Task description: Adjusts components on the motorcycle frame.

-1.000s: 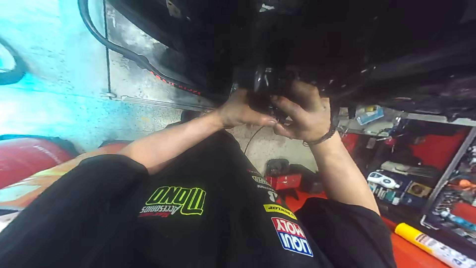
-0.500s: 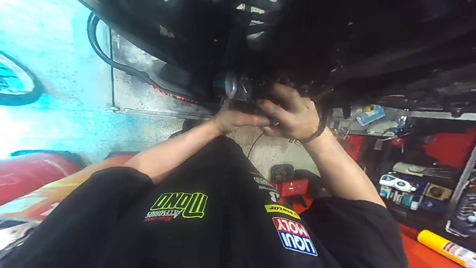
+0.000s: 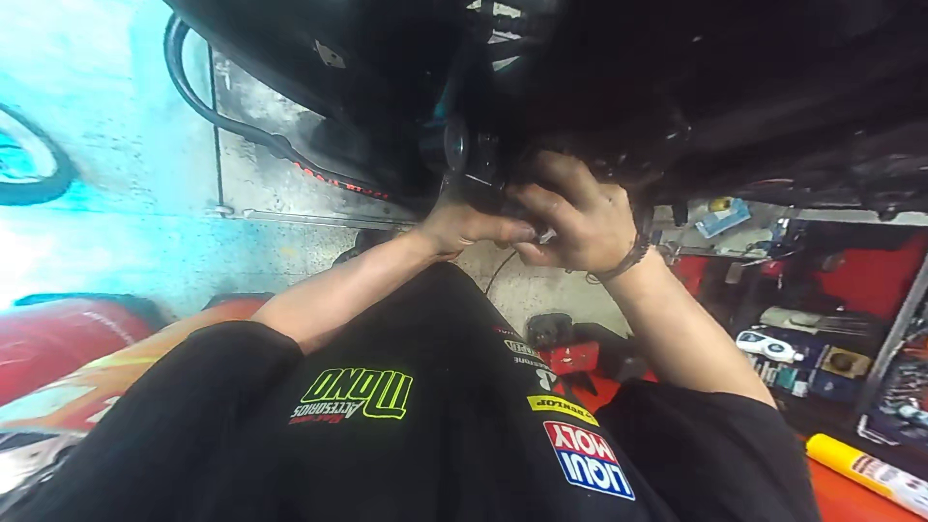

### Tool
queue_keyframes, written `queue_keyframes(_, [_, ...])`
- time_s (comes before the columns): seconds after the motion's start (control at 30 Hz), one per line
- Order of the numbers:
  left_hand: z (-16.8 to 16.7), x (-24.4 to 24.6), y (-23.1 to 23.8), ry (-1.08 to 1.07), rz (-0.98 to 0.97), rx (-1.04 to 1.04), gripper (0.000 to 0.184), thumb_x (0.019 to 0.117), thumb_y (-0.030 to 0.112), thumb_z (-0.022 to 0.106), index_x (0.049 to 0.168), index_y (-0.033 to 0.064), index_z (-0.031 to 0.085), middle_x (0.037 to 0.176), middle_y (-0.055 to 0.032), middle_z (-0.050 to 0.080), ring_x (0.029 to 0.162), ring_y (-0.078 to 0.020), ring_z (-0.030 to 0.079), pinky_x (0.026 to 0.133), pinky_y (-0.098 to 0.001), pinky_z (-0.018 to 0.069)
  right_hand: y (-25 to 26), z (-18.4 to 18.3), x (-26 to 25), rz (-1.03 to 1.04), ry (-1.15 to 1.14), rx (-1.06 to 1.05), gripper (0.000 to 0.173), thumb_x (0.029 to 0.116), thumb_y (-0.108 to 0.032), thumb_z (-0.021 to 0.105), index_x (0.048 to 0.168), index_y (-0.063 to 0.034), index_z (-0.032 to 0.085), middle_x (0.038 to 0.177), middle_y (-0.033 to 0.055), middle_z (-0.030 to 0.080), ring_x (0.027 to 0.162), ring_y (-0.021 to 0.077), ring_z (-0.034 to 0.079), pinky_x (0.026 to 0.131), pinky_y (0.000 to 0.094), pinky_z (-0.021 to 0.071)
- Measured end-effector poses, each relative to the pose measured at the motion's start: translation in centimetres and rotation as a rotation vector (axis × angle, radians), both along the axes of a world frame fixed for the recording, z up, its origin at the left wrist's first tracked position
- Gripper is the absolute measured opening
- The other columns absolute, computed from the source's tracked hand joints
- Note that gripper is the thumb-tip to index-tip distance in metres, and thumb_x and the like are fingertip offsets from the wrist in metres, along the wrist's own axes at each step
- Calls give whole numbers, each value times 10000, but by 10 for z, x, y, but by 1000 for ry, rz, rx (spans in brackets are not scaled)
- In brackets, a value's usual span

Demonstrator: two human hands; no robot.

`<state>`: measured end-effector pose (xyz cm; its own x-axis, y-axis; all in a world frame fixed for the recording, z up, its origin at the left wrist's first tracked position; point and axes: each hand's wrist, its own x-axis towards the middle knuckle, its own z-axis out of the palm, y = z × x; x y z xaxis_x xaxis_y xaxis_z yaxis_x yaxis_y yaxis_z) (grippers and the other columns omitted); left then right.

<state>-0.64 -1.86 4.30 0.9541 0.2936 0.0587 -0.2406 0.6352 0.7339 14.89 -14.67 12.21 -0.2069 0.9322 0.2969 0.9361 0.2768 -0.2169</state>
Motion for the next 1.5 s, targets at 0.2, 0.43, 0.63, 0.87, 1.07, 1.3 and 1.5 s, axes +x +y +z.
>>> queue_keyframes(0.2, [5, -5, 2, 42, 19, -45, 432, 731, 17, 853, 1123, 23, 673, 1001, -108, 741, 864, -189, 726, 766, -368, 631, -16, 1, -12, -164, 250, 90, 803, 876, -549, 729, 1472, -70, 483, 1477, 249, 471, 1219, 310, 608, 930, 462, 576])
queue_keyframes(0.43, [3, -8, 13, 42, -37, -118, 371, 762, 65, 843, 1090, 26, 674, 959, -148, 742, 771, -238, 729, 634, -376, 630, -95, -76, -137, -537, 1796, 15, 204, 966, -162, 481, 1130, -128, 598, 926, -9, 614, 725, 84, 569, 619, 252, 496])
queue_keyframes(0.63, [2, -15, 17, 129, -71, -29, 390, 753, 174, 864, 1080, 70, 679, 938, -99, 752, 793, -210, 732, 699, -371, 635, -135, -79, -137, -535, 1366, -261, 365, 1071, -118, 411, 1359, 47, 562, 1383, 179, 627, 1212, 282, 658, 1056, 457, 554])
queue_keyframes(0.87, [1, -14, 18, 82, -62, -69, 385, 755, 147, 866, 1077, 46, 681, 941, -98, 753, 823, -215, 737, 748, -386, 636, -66, -11, -94, -507, 948, 310, 166, 1043, -107, 567, 1120, -49, 702, 1247, 142, 713, 1162, 289, 686, 969, 465, 592])
queue_keyframes(1.07, [2, -6, 18, 36, -25, -125, 408, 737, 86, 876, 1081, 26, 665, 972, -97, 742, 876, -205, 726, 805, -410, 625, -4, -13, -97, -497, 1309, 648, 271, 1087, -86, 460, 1271, 8, 635, 1186, 118, 704, 990, 215, 721, 795, 354, 643])
queue_keyframes(1.3, [0, -6, 17, 0, -29, -162, 435, 760, 118, 876, 1101, -17, 642, 999, -165, 737, 889, -271, 734, 783, -442, 633, -1, -14, -105, -659, 1098, 654, 239, 1072, -49, 472, 1206, 75, 628, 1049, 121, 725, 918, 244, 742, 759, 421, 666])
queue_keyframes(1.5, [3, -6, 20, 10, -62, -200, 407, 799, 156, 843, 1089, -15, 615, 954, -162, 717, 838, -262, 720, 717, -420, 630, 0, -5, -97, -752, 527, 591, 212, 1001, -101, 638, 1098, 41, 762, 1023, 178, 704, 933, 208, 676, 803, 362, 572])
